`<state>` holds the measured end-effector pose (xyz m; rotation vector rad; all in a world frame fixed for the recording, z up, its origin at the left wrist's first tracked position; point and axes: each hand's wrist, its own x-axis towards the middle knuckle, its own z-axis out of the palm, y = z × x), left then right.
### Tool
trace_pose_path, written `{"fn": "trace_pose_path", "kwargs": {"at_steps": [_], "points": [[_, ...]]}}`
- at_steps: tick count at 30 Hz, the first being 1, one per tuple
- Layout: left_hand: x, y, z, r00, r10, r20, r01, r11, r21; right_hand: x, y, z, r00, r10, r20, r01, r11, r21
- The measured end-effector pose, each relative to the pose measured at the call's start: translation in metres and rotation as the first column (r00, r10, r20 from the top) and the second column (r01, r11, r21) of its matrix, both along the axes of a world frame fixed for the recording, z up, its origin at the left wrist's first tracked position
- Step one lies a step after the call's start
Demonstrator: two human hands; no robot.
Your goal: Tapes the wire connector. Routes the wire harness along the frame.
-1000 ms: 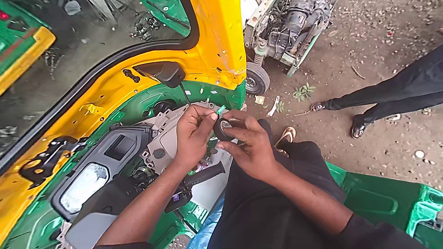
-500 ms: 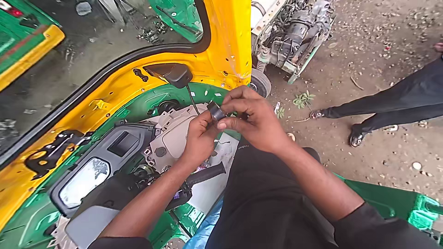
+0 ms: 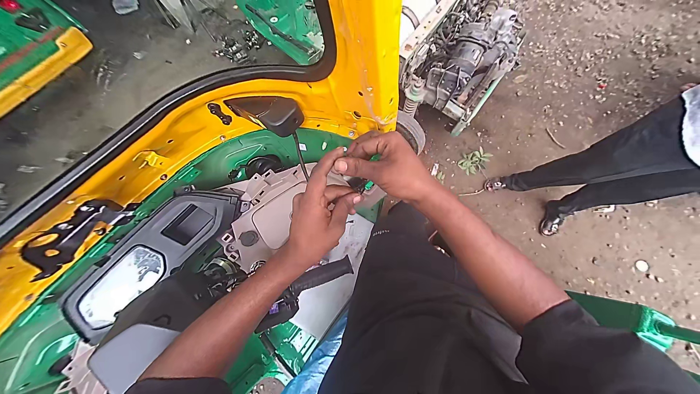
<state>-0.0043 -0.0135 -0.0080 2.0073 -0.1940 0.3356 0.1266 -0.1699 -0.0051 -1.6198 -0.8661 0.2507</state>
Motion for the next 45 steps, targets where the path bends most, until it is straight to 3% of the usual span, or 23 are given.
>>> {"fn": "trace_pose_path", "kwargs": {"at_steps": [3,5,6,9,11,14,17,21,27,33,40,45], "points": [[0.004,0.004,0.003,0.999,-0.032,0.02,0.035,0.985,-0.168,0.001,-0.006,-0.008,0.979,0.139,-0.146,-0.132,0.99,0.059],[0.006,0.006,0.005,1.0,-0.02,0.018,0.024,0.975,-0.22,0.0,-0.013,-0.017,0.931,0.207,-0.301,-0.187,0.978,0.096],[0.007,0.008,0.005,1.0,-0.003,0.016,0.006,0.975,-0.223,-0.002,-0.016,-0.024,0.924,0.235,-0.301,-0.204,0.97,0.129],[0.009,0.012,0.004,0.995,0.092,0.045,-0.088,0.993,-0.084,-0.014,-0.019,-0.032,0.965,0.227,-0.132,-0.21,0.969,0.134],[0.008,0.012,0.002,0.982,0.153,0.108,-0.163,0.983,0.088,-0.031,-0.017,-0.031,0.996,0.09,-0.016,-0.089,0.995,0.052],[0.009,0.013,0.001,0.94,0.221,0.261,-0.305,0.886,0.35,-0.044,-0.012,-0.033,0.995,-0.026,0.1,0.029,0.999,-0.025],[0.009,0.012,0.006,0.93,0.25,0.269,-0.345,0.843,0.413,-0.053,-0.01,-0.031,0.986,-0.092,0.137,0.105,0.99,-0.09],[0.012,0.012,0.004,0.961,0.244,0.133,-0.27,0.935,0.228,-0.06,-0.009,-0.028,0.992,-0.093,0.084,0.095,0.995,-0.023],[0.018,0.012,-0.005,0.985,0.165,0.04,-0.167,0.983,0.07,-0.062,-0.016,-0.036,0.993,-0.098,0.064,0.094,0.994,0.059],[0.026,0.012,-0.005,0.977,0.016,-0.214,-0.053,0.984,-0.172,-0.059,-0.023,-0.051,0.976,-0.106,-0.188,0.14,0.975,0.175],[0.03,0.016,-0.003,0.983,0.069,-0.169,-0.079,0.995,-0.054,-0.049,-0.013,-0.061,0.987,-0.082,-0.138,0.093,0.992,0.08],[0.033,0.005,-0.024,0.983,0.157,-0.098,-0.163,0.985,-0.055,-0.049,-0.003,-0.079,0.982,-0.066,-0.178,0.098,0.979,0.179]]}}
